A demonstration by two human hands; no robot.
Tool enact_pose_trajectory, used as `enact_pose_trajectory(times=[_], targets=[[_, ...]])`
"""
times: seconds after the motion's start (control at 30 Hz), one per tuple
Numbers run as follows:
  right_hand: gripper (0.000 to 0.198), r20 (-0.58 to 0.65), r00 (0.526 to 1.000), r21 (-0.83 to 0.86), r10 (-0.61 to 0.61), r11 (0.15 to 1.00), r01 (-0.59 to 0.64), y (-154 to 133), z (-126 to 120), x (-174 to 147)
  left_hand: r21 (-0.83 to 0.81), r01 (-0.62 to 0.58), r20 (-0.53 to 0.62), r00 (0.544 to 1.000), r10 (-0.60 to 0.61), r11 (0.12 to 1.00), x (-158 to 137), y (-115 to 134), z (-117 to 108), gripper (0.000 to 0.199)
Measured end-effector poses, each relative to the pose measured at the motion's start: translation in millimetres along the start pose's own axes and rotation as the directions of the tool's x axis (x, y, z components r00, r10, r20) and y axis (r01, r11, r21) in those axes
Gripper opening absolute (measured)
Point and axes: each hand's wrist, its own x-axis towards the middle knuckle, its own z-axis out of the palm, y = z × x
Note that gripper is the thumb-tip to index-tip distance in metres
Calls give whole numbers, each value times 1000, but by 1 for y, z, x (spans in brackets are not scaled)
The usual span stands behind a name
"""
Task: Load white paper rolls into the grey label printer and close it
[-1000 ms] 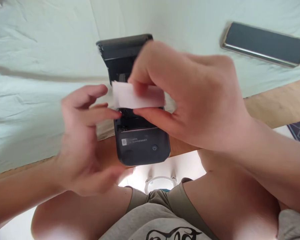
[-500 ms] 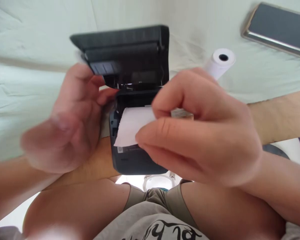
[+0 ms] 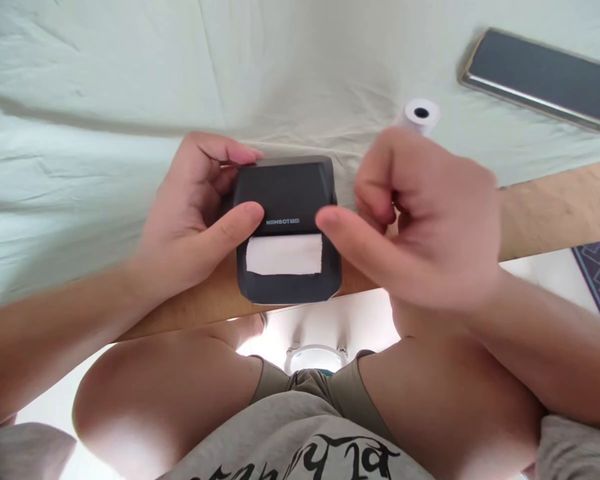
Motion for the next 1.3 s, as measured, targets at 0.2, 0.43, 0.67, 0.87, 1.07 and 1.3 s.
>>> enact_pose_trajectory(times=[0.2,0.43,0.67,0.87,1.07,1.3], targets=[[62,235,924,65,301,944,-324,-4,8,28,34,32,26,999,-33,999,0,5,-3,52],[64,331,875,138,353,900,-415,7,5,37,41,20,46,999,-21,999,1,2,-3,45],[71,226,948,130,225,957,-259,18,19,19,72,38,24,999,-40,997,-6,6,-2,41],[102,259,935,-67,241,970,-232,20,18,13,360,-38,170,985,-26,932,-13,7,-21,83],[109,229,938,-84,261,965,-248,19,17,18,571,-189,347,937,-26,799,-11,9,-29,146],[99,161,974,-63,162,986,-153,25,18,12,597,-224,225,968,106,770,-25,9,-11,127]])
